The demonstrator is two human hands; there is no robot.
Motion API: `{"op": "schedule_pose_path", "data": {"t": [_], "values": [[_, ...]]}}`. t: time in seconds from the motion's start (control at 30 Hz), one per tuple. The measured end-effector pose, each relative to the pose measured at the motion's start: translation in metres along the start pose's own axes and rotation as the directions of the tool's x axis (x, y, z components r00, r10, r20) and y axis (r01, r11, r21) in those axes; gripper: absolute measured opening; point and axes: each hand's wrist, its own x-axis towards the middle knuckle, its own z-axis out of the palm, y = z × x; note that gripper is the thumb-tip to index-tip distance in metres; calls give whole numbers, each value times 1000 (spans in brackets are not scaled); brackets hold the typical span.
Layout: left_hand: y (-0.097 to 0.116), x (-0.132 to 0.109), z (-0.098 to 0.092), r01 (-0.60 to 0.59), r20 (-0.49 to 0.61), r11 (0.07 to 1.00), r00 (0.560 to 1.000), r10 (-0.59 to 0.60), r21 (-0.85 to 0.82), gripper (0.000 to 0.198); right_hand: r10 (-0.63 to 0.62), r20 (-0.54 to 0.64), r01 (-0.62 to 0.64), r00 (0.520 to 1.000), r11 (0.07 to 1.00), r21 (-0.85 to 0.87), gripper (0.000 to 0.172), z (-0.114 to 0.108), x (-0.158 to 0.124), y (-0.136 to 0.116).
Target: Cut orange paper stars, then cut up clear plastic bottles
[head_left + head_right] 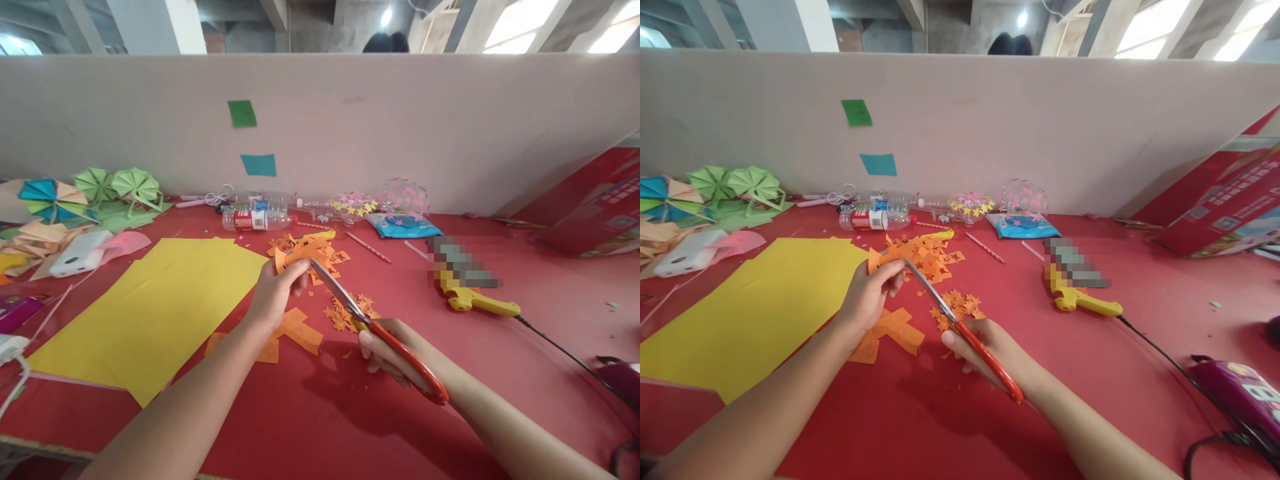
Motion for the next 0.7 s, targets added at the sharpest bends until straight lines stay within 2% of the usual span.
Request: {"op": "schedule_pose_path", "data": {"t": [0.33, 0.7], "values": [[1, -2, 3, 14, -29, 1000, 999, -14, -14, 22, 6, -4, -6, 1000, 1000, -23, 53, -1, -1, -2], [-1, -1, 1, 4, 8, 1000, 1000, -4, -29, 22, 6, -29, -7, 1000, 999, -36, 46, 1, 2, 6]]}}
